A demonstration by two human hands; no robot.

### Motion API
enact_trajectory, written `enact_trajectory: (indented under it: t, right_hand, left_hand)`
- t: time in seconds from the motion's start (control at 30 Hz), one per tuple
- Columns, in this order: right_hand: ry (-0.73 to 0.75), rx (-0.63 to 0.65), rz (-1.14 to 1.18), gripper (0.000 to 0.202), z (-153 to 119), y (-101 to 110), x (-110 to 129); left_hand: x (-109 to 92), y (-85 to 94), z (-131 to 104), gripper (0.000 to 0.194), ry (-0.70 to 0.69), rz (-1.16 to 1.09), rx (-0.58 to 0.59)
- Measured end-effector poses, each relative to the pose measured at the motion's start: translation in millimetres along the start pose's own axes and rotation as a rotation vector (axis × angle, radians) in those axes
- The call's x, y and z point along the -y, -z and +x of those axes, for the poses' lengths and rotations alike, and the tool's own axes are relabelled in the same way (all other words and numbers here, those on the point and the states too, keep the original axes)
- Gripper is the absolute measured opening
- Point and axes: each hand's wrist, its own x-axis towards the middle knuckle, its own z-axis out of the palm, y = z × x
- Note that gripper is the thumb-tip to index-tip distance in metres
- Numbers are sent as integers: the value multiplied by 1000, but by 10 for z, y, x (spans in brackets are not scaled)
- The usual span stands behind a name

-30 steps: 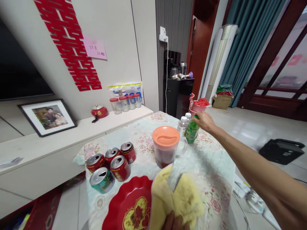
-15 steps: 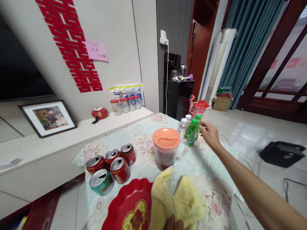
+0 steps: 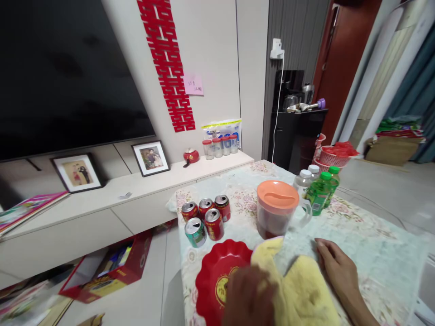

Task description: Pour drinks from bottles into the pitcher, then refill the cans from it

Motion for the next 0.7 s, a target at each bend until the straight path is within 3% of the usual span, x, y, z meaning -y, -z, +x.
enact_trajectory:
  t: [0.03,0.17,0.23,0.3,0.53,0.7]
  right_hand:
    - [-5,5,1,52,11,2,-10]
    - [-20,23,5,50,22,-4,-31]
    - [-21,31,7,50,25,-13,-31]
    - [-18,32,9,50,32,-21,-25]
    - [-3,40,18,48,41,-19,-7]
    - [8,41,35,49,41,-30,-32]
  left_hand:
    - [171,70,204,28,6,4,-8]
    - [838,329,1151,36,190,109,269]
    - [1078,352,1529,48,339,238,503]
    - [1246,275,1762,57,392,290,577]
    - [1538,-195,1923,64,503,373,829]
    - [1603,-327,1925,45,503,401,901]
